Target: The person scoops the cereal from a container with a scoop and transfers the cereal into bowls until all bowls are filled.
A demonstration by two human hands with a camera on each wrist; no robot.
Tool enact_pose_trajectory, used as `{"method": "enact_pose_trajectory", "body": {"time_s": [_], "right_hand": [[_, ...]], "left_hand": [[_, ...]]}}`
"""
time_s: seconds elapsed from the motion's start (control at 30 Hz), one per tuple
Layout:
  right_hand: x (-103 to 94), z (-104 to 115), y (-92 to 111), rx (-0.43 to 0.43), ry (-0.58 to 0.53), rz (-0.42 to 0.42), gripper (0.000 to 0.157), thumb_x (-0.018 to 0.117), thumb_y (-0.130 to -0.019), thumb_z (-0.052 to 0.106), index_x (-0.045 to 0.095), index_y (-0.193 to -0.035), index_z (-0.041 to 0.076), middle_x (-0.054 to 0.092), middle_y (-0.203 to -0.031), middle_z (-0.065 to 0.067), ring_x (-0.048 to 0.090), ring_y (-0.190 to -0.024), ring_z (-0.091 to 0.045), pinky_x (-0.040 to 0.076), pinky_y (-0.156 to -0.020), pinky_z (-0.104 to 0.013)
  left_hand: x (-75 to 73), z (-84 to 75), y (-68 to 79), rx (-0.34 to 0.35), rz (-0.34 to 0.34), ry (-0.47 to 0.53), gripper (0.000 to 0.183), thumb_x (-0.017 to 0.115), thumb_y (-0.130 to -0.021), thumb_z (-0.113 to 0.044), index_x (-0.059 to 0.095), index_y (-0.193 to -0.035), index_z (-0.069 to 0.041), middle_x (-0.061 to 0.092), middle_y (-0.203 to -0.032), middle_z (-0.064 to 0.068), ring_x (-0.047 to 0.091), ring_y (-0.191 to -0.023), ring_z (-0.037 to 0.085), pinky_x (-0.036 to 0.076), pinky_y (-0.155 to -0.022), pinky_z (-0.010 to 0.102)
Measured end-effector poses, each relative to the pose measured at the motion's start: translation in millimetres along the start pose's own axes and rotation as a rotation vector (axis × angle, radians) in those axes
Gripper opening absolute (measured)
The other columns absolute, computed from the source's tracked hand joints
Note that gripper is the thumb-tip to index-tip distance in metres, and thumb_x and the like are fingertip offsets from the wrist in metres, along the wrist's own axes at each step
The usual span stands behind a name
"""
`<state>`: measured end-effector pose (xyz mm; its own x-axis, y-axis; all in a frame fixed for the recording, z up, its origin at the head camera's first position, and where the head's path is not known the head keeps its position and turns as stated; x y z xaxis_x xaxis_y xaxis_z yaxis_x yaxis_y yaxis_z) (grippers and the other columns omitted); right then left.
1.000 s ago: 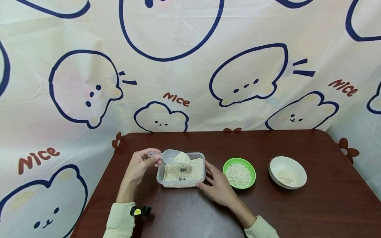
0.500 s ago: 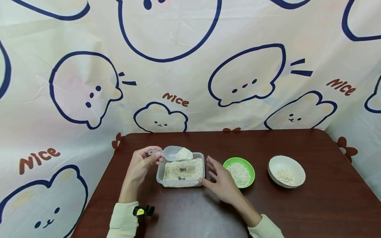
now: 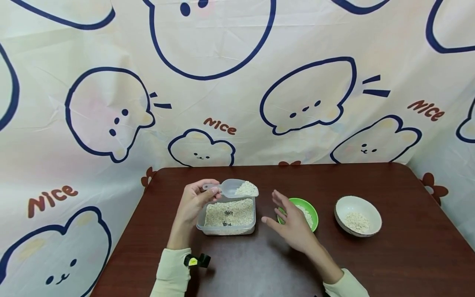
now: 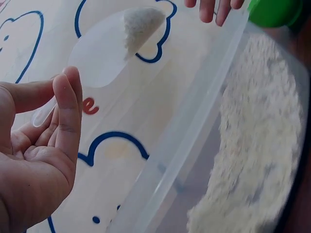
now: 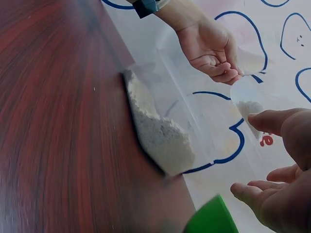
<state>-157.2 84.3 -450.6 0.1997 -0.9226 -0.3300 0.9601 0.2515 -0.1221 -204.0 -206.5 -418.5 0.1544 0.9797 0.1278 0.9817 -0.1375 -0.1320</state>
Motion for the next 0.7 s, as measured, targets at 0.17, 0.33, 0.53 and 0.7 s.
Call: {"method": "enact_pose_trajectory", "body": {"time_s": [0.17, 0.33, 0.53, 0.7], "right_hand": [[-15.4, -3.5, 6.0, 0.016, 0.021, -0.018, 0.089, 0.084, -0.095, 0.018, 0.032, -0.165, -0.002, 0.042, -0.168, -0.024, 0.044, -0.156, -0.039, 0.048, -0.117, -0.042], [-32.7, -7.9, 13.3, 0.011, 0.040, -0.049, 0.088, 0.084, -0.095, 0.017, 0.033, -0.165, -0.001, 0.043, -0.168, -0.023, 0.045, -0.155, -0.039, 0.049, -0.116, -0.040], [-53.6, -11.8, 22.2, 0.010, 0.088, -0.083, 0.086, 0.082, -0.097, 0.024, 0.034, -0.166, 0.002, 0.044, -0.168, -0.021, 0.047, -0.154, -0.039, 0.050, -0.114, -0.039], [-69.6, -13.6, 27.3, 0.001, 0.101, -0.085, 0.085, 0.080, -0.100, 0.024, 0.032, -0.166, 0.000, 0.041, -0.169, -0.024, 0.044, -0.155, -0.041, 0.049, -0.115, -0.039]], "left_hand": [[21.1, 1.3, -4.0, 0.006, 0.015, 0.007, 0.016, 0.068, -0.101, 0.002, 0.068, -0.116, 0.010, 0.079, -0.084, -0.003, 0.075, -0.075, 0.006, 0.062, -0.068, 0.019], [40.3, 3.7, -9.0, 0.001, 0.022, 0.003, 0.023, 0.068, -0.101, 0.002, 0.065, -0.118, 0.017, 0.079, -0.084, -0.004, 0.075, -0.076, 0.006, 0.062, -0.069, 0.018], [61.7, 5.2, -13.3, -0.010, 0.045, 0.002, 0.025, 0.068, -0.102, 0.001, 0.065, -0.119, 0.018, 0.078, -0.084, -0.004, 0.075, -0.076, 0.006, 0.062, -0.070, 0.019], [77.3, 6.8, -16.6, -0.010, 0.069, 0.029, 0.025, 0.067, -0.102, 0.002, 0.064, -0.121, 0.018, 0.079, -0.086, -0.003, 0.076, -0.077, 0.008, 0.063, -0.072, 0.021]]}}
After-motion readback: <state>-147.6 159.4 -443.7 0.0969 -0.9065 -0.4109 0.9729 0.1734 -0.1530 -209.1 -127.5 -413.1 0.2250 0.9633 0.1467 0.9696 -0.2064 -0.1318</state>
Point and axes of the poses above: each hand's wrist, its own y-axis away from the middle knuckle, its own x-axis out of the palm, z = x × y, the point moved 4 cm from there along -y, towards the middle knuckle
